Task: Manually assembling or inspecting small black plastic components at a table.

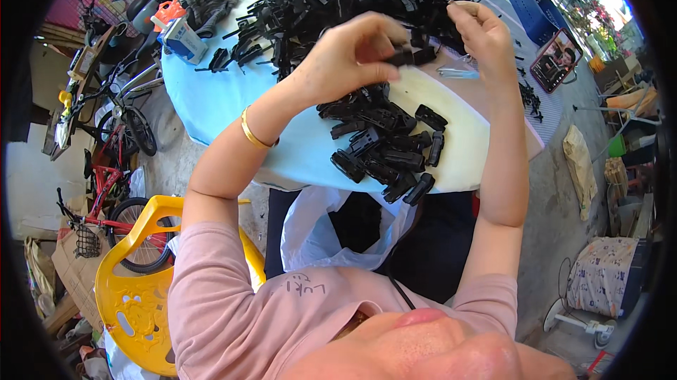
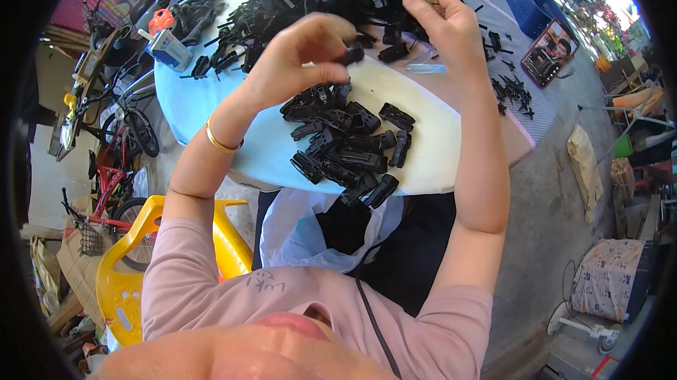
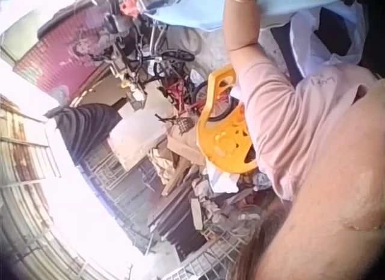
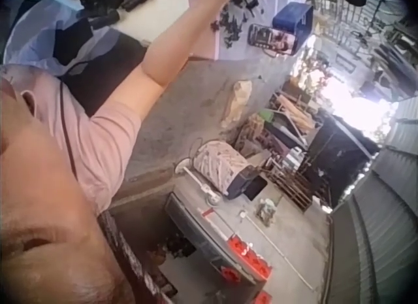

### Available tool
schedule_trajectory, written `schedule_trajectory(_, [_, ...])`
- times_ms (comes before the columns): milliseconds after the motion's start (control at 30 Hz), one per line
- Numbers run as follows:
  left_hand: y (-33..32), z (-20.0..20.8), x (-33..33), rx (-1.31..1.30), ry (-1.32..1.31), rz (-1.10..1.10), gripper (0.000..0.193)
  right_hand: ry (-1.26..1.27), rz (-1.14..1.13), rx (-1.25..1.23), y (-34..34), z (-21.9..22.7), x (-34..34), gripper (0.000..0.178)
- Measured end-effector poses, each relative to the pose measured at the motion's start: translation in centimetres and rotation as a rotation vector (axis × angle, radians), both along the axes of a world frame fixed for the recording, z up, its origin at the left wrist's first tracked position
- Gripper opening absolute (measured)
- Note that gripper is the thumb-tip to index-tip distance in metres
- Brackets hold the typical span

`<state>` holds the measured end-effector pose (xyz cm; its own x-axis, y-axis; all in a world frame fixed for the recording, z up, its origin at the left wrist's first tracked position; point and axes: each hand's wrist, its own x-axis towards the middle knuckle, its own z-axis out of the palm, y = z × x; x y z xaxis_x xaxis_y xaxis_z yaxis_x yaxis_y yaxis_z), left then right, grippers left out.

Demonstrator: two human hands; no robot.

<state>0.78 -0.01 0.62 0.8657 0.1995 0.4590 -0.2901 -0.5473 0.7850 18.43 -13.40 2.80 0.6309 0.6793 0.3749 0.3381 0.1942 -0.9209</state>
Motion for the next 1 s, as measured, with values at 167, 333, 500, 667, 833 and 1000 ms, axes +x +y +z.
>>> schedule_trajectory(167, [-0.6,-0.2,-0.3,0.204,0.126,-0.359,0.023,-0.714,-0.111,-0.467,1.3,-3.6,1.8,0.022])
schedule_trajectory(333, [-0.1,-0.7,0.3,0.039,0.087,-0.352,0.027,-0.767,-0.415,-0.858,2.6,-3.1,1.1,0.024])
schedule_trajectory(500, [0.8,-1.2,1.0,-0.277,0.113,-0.108,0.027,-0.657,-0.362,-0.880,3.4,-3.9,2.1,0.029])
schedule_trajectory(667, [1.3,-1.2,1.0,-0.568,0.129,-0.044,0.040,-0.456,-0.212,-0.747,1.6,-3.2,2.0,0.029])
schedule_trajectory(833, [2.1,-1.3,0.9,-0.917,0.175,-0.358,0.052,-0.422,0.266,-0.153,1.2,-1.8,-2.8,0.010])
schedule_trajectory(1000, [2.3,-0.4,0.7,-0.886,0.072,-0.391,0.038,-0.566,0.296,-0.109,1.2,-1.8,-5.0,0.008])
